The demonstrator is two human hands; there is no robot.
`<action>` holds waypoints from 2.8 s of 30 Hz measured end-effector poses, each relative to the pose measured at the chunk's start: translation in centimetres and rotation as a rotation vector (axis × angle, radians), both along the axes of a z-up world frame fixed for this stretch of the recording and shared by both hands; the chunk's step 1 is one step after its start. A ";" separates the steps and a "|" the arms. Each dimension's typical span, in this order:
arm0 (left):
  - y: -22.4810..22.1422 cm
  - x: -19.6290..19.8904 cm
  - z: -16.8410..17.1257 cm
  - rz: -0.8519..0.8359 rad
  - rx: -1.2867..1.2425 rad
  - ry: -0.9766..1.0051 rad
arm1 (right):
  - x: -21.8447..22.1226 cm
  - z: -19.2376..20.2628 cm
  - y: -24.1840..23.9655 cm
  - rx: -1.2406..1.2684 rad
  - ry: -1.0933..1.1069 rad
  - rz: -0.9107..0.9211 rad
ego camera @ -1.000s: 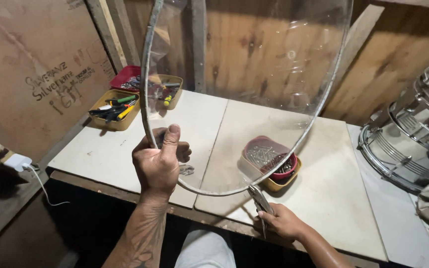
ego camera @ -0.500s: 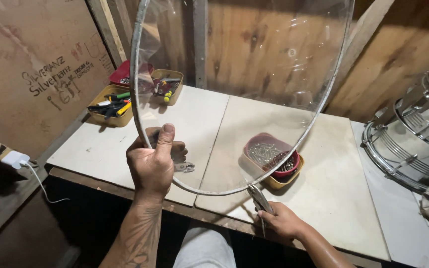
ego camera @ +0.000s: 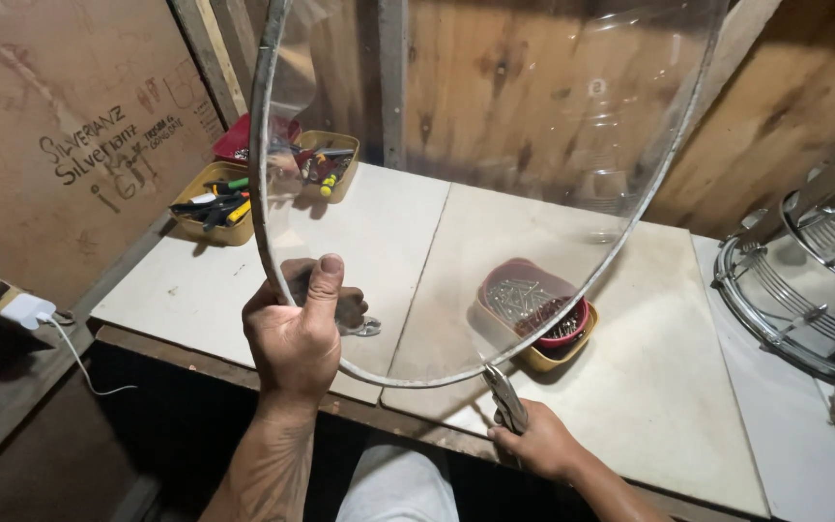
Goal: Repairing the metal rim of a clear drum head using pliers at a workbench.
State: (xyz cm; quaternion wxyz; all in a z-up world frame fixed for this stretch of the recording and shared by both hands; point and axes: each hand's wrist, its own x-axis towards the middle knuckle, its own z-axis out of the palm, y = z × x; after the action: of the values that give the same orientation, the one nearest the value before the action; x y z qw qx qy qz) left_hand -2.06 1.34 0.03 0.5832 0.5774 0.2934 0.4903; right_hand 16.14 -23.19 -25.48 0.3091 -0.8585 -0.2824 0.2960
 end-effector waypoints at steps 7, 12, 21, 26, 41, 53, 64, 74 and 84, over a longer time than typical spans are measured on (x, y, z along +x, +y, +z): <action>-0.5 0.0 -0.4 -0.035 -0.034 -0.079 | -0.5 -0.5 0.1 0.090 -0.006 -0.040; -0.8 -0.2 0.6 -0.064 -0.032 -0.085 | -1.6 2.3 -0.4 0.234 0.253 -0.169; -0.7 -0.9 0.8 -0.031 -0.038 -0.055 | -0.8 2.6 -2.6 0.022 0.036 0.059; -0.7 -0.8 1.0 -0.052 -0.027 -0.026 | 0.7 1.8 -4.4 0.098 0.069 0.053; -0.6 -0.8 1.3 0.055 -0.100 0.029 | 8.2 -4.0 -11.9 -0.382 -0.535 0.016; -2.3 -0.3 1.8 0.074 -0.032 0.033 | 10.8 -6.5 -18.1 0.058 -0.888 -0.562; -3.3 0.2 1.8 0.099 0.045 0.082 | 8.9 -5.9 -18.4 -0.074 -0.710 -0.756; -3.2 0.0 1.5 0.122 0.192 0.139 | 8.7 -5.4 -18.2 -0.072 -0.651 -0.778; -3.5 -0.1 1.6 0.132 0.235 0.172 | 8.9 -6.4 -18.3 -0.036 -0.719 -0.790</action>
State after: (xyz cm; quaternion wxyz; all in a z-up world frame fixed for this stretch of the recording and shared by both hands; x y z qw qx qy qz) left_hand -2.18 -2.18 1.66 0.4508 0.6611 0.3201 0.5072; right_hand 25.07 -41.49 -31.87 0.2660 -0.9519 -0.0206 -0.1508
